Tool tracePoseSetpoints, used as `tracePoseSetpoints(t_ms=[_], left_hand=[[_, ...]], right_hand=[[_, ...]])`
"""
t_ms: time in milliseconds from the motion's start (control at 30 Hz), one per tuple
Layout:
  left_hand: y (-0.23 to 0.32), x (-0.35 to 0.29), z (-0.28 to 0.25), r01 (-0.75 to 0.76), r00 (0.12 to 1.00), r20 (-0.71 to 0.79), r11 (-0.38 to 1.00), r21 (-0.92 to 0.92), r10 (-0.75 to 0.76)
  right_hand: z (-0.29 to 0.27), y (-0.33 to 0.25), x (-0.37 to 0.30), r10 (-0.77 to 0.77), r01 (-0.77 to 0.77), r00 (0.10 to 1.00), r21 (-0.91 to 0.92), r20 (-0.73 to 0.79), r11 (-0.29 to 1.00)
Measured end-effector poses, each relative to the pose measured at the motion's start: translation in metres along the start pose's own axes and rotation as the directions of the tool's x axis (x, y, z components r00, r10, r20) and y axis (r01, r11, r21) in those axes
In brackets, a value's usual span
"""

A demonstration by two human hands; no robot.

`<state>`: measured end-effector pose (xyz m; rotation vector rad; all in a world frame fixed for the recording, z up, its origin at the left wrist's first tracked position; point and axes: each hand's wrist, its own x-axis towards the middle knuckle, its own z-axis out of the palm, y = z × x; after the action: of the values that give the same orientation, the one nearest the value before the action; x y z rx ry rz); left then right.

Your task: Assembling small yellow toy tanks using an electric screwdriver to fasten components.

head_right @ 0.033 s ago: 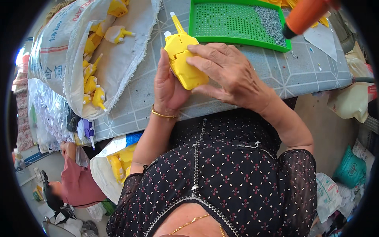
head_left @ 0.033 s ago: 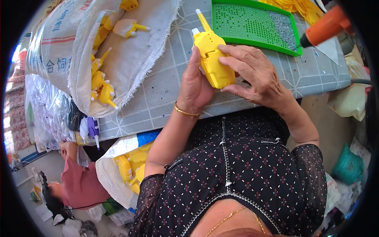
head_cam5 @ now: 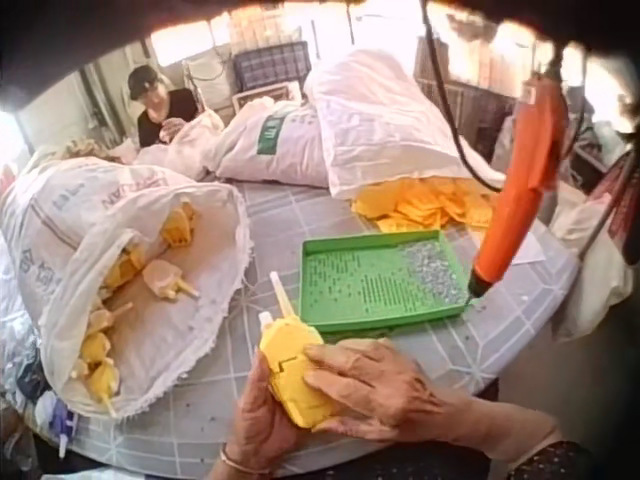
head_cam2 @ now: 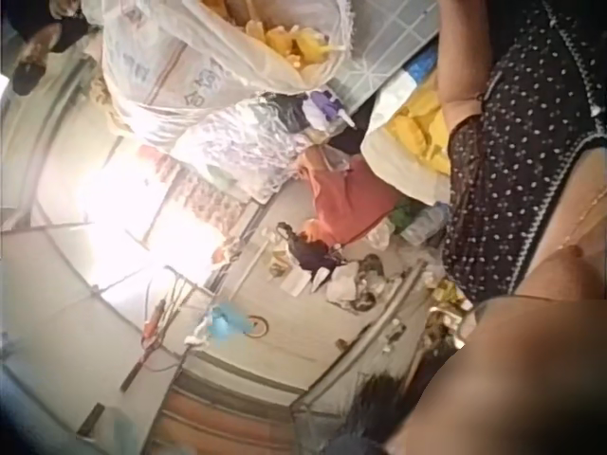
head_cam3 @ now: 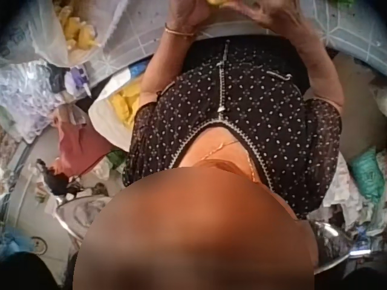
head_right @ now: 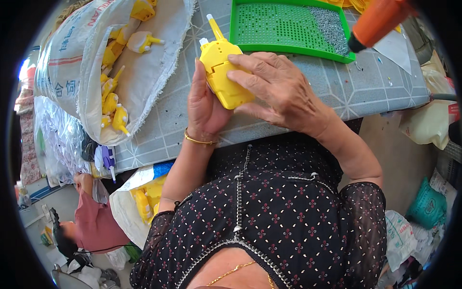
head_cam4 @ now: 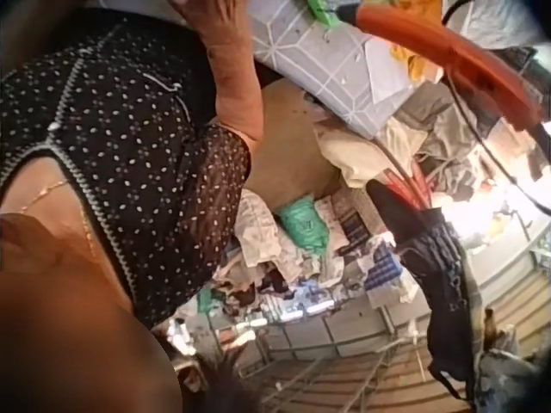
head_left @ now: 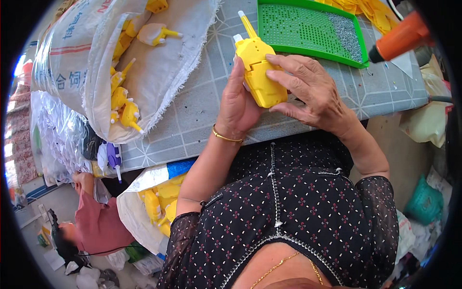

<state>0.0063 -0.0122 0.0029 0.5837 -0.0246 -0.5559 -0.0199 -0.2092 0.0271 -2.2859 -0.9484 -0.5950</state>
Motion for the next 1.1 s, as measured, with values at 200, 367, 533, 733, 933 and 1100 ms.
tracePoseSetpoints(t_ms=[200,367,533,733,933,1100], left_hand=[[-0.004,-0.001,-0.002,-0.031,0.999,-0.016,0.999,0.04,0.031],[-0.003,-0.001,-0.004,-0.032,0.999,-0.027,0.999,0.016,0.032],[-0.003,0.0,-0.002,-0.046,0.998,-0.049,0.999,0.022,0.047],[0.001,-0.003,0.0,-0.081,0.991,0.109,0.995,0.065,0.073],[-0.004,0.003,-0.001,-0.156,0.985,-0.046,0.967,0.2,0.168],[-0.002,0.002,0.008,-0.152,0.98,-0.102,0.975,0.163,0.17]], right_hand=[[0.009,0.002,-0.007,-0.031,0.031,0.999,0.006,-0.044,1.0],[0.018,0.005,-0.01,-0.078,0.076,0.992,-0.025,-0.097,0.997],[0.026,0.006,-0.011,-0.096,0.101,0.98,0.016,-0.175,0.995],[0.017,-0.002,-0.005,0.085,-0.078,0.987,0.056,-0.136,0.995],[0.018,-0.016,0.002,0.203,-0.205,0.977,-0.021,-0.058,0.979],[0.019,-0.009,0.002,0.246,-0.237,0.958,0.072,-0.15,0.969]])
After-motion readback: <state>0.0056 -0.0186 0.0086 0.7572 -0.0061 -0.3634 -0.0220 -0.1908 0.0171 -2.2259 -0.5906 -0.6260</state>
